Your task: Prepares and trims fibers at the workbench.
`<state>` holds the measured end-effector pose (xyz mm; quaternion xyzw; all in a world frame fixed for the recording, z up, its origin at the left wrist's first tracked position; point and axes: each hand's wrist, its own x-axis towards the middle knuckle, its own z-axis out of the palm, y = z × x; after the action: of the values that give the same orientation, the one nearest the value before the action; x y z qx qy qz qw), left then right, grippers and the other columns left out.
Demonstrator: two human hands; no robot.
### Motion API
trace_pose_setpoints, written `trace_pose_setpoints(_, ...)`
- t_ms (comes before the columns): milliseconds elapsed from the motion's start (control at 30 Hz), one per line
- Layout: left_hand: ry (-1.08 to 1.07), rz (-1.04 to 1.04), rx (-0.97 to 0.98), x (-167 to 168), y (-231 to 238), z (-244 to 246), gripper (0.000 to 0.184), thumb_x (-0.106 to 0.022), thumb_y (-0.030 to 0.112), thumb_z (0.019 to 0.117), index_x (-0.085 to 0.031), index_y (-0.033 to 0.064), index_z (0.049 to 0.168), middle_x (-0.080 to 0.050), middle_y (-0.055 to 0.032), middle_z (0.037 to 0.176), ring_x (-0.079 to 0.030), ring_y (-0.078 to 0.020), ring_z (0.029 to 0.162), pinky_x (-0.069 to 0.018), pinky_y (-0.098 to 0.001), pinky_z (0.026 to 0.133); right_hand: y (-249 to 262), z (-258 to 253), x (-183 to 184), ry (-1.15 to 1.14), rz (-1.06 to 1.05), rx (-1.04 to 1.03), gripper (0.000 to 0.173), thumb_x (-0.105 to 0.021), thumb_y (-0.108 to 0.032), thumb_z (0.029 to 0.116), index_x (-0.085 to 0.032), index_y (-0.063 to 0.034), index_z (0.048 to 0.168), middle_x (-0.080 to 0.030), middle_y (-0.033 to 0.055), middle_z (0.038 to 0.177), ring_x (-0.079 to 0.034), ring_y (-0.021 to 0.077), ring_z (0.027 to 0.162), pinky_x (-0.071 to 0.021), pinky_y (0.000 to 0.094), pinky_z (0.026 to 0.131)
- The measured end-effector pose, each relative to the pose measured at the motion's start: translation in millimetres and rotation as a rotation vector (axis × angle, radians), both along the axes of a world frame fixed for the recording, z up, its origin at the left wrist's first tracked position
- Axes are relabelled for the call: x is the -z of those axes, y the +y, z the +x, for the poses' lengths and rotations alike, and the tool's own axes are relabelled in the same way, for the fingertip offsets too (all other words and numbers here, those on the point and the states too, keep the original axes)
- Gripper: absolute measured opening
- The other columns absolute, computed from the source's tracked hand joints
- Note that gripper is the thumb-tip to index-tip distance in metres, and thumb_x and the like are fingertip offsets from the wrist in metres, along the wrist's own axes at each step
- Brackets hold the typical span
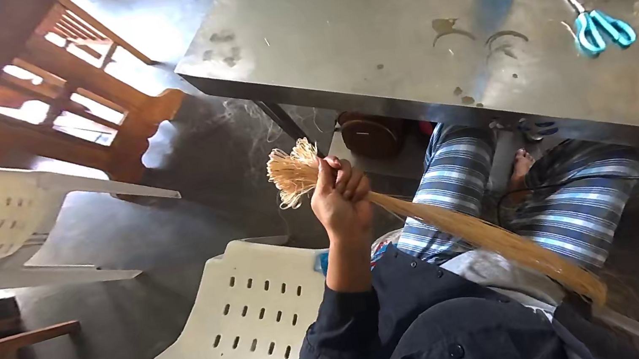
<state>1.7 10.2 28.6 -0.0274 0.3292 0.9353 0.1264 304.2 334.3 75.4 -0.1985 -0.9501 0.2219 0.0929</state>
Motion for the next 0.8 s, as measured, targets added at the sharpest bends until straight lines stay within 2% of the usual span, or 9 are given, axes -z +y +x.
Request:
trace_pose_setpoints(67,0.009,0.020,0.007,-3.8,1.3,5.6,0.050,-0.020,0.035,0.1135,-0.054,0.0198,0.081,-0.039,0.0137,0.055,-0.031,0.0046,0.040,-0.0262,-0.0097,0.041,-40.7,-53.6,-3.6,0.216,-0.150,-0.236,0.083,-0.053,-0.065,0.0978,-0.056,0.0056,0.140,-0.061,0.0237,0.140,-0.057,0.0275,0.135,-0.0471,0.0398,0.113)
trace_pose_setpoints(100,0.028,0.017,0.022,-5.5,1.0,8.1,0.049,-0.020,0.036,0.1134,-0.054,0.0199,0.081,-0.039,0.0137,0.055,-0.030,0.0046,0.040,-0.0256,-0.0098,0.040,-60.7,-79.2,-5.0,0.234,-0.241,-0.326,0.090,-0.052,-0.074,0.0927,-0.059,0.0032,0.139,-0.062,0.0202,0.140,-0.056,0.0243,0.136,-0.0471,0.0397,0.113)
trace_pose_setpoints(200,0.087,0.019,0.060,-9.2,0.6,13.4,0.048,-0.023,0.038,0.1131,-0.055,0.0194,0.083,-0.039,0.0124,0.055,-0.029,0.0036,0.040,-0.0249,-0.0104,0.040,-110.0,-144.8,-2.3,0.119,-0.362,-0.473,0.106,-0.062,-0.079,0.0803,-0.053,0.0030,0.146,-0.062,0.0187,0.141,-0.058,0.0287,0.133,-0.0496,0.0488,0.108)
trace_pose_setpoints(300,0.108,0.038,0.078,-13.0,4.5,18.0,0.047,-0.024,0.037,0.1131,-0.055,0.0195,0.081,-0.039,0.0122,0.055,-0.029,0.0031,0.040,-0.0252,-0.0106,0.039,-143.7,-199.8,-1.9,-0.159,-0.530,-0.554,0.106,-0.088,-0.052,0.0714,-0.044,-0.0013,0.153,-0.068,0.0185,0.128,-0.066,0.0307,0.115,-0.0523,0.0524,0.099)
trace_pose_setpoints(400,0.126,0.043,0.107,-12.0,7.9,20.0,0.048,-0.023,0.038,0.1131,-0.054,0.0193,0.082,-0.038,0.0122,0.055,-0.029,0.0030,0.039,-0.0254,-0.0111,0.039,-159.1,-229.8,5.3,-0.481,-0.870,-0.619,0.076,-0.086,-0.013,0.0804,-0.048,-0.0030,0.146,-0.069,0.0119,0.092,-0.066,0.0155,0.077,-0.0566,0.0337,0.075)
trace_pose_setpoints(467,0.135,0.033,0.126,-9.9,4.8,17.8,0.048,-0.021,0.038,0.1130,-0.054,0.0196,0.083,-0.038,0.0124,0.056,-0.029,0.0031,0.040,-0.0254,-0.0112,0.040,-154.4,-229.0,10.6,-0.651,-1.027,-0.628,0.034,-0.069,0.001,0.0931,-0.060,0.0020,0.126,-0.059,0.0043,0.072,-0.053,0.0061,0.054,-0.0490,0.0214,0.054)
trace_pose_setpoints(533,0.145,0.014,0.116,-7.9,-1.5,11.5,0.048,-0.018,0.038,0.1130,-0.052,0.0203,0.084,-0.038,0.0125,0.058,-0.028,0.0033,0.041,-0.0249,-0.0109,0.040,-133.2,-218.7,19.2,-0.697,-1.050,-0.623,0.015,-0.062,-0.002,0.0986,-0.067,0.0025,0.112,-0.052,-0.0022,0.064,-0.043,0.0011,0.046,-0.0393,0.0172,0.046)
trace_pose_setpoints(600,0.135,-0.005,0.088,-3.9,-9.7,4.8,0.047,-0.018,0.038,0.1131,-0.051,0.0210,0.084,-0.039,0.0126,0.058,-0.029,0.0037,0.041,-0.0253,-0.0100,0.040,-100.7,-197.1,34.9,-0.648,-1.056,-0.627,0.011,-0.061,-0.007,0.0994,-0.069,0.0006,0.104,-0.052,-0.0062,0.062,-0.041,-0.0022,0.046,-0.0361,0.0155,0.044)
trace_pose_setpoints(800,-0.038,-0.020,-0.092,22.5,-26.1,-20.4,0.053,-0.013,0.035,0.1133,-0.054,0.0189,0.084,-0.046,0.0115,0.056,-0.037,0.0034,0.042,-0.0305,-0.0106,0.041,12.7,-84.7,48.7,-0.560,-1.107,-0.409,0.015,-0.054,-0.007,0.1011,-0.068,-0.0048,0.107,-0.056,-0.0125,0.063,-0.045,-0.0066,0.048,-0.0379,0.0114,0.046)
